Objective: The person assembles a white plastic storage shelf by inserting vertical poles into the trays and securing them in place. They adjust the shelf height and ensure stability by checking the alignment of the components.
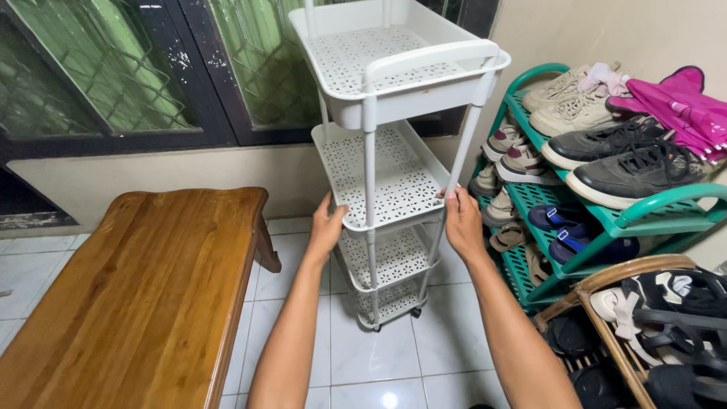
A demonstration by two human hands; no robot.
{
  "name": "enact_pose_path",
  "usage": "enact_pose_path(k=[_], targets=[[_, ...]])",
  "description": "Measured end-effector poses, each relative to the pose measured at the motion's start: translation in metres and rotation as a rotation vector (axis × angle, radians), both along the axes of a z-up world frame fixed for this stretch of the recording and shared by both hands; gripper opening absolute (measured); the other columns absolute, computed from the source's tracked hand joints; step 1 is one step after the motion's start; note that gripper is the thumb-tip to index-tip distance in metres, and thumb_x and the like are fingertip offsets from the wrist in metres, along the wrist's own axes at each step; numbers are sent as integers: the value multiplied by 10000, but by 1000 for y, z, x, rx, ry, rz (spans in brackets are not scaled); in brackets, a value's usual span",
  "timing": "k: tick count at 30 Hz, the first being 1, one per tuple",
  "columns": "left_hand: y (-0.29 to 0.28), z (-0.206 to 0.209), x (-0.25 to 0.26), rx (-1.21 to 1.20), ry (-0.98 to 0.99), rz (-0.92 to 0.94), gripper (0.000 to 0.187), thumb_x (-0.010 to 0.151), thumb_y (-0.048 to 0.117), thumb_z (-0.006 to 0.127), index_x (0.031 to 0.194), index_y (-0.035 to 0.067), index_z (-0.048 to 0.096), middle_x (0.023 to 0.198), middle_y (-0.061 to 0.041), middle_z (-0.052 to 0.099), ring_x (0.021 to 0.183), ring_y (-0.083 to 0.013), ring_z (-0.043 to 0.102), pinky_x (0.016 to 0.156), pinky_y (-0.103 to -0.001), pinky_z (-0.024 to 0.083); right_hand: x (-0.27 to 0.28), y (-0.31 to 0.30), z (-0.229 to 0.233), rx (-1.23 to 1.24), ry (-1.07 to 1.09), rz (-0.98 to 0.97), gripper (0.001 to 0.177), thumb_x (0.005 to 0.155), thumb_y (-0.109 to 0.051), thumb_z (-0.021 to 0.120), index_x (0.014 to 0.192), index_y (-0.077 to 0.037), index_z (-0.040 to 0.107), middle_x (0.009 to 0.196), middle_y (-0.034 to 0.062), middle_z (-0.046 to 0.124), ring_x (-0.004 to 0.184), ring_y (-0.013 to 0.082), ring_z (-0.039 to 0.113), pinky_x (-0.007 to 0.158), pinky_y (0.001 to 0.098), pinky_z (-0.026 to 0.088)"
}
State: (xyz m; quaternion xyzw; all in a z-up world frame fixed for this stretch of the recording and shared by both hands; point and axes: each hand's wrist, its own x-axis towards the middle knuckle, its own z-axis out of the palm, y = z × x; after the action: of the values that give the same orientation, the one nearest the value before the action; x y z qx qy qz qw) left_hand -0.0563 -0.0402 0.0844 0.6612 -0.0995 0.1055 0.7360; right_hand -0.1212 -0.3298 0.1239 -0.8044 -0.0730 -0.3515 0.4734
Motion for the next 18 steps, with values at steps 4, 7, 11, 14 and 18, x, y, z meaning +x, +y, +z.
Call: enact_pose_path(k=[4,7,11,14,18], targets=[[18,-3,13,89,54,-30,668,892,194,642,1512,19,467,1351,-162,670,1220,-189,621,1067,-310,433,-12,14,2,-58,-78,-48,253,1091,-221,477,1106,-36,650,1042,154,699,1012,330,636,905,418,488],[18,2,12,110,93,-13,684,890,185,633,1535,46,452,1392,-163,653,1243,-176,610,1074,-301,424,-15,17,5,-18,-52,-16,255,1090,-241,473,1117,-45,633,1032,131,706,997,303,648,910,407,497],[9,21,-9,154,-85,97,654,904,201,667,1495,14,458,1416,-155,593,1303,-264,553,1084,-359,408,-20,16,2,-64,-22,-71,255,1087,-244,480,1142,-49,635,1068,139,698,1035,324,624,915,422,486],[-1,41,-43,387,-395,428,574,908,204,710,1393,-32,513,1359,-222,564,1268,-368,531,1042,-430,432,-20,14,2,-78,-29,-86,263,1084,-249,482,1174,-52,631,1103,140,697,1067,332,611,918,428,484],[-20,60,-85,476,-608,424,447,910,211,720,1274,-9,585,1231,-220,645,1180,-386,587,1020,-448,461,-20,14,2,-64,-31,-85,272,1087,-262,483,1198,-59,627,1109,133,700,1077,323,617,925,425,487]])
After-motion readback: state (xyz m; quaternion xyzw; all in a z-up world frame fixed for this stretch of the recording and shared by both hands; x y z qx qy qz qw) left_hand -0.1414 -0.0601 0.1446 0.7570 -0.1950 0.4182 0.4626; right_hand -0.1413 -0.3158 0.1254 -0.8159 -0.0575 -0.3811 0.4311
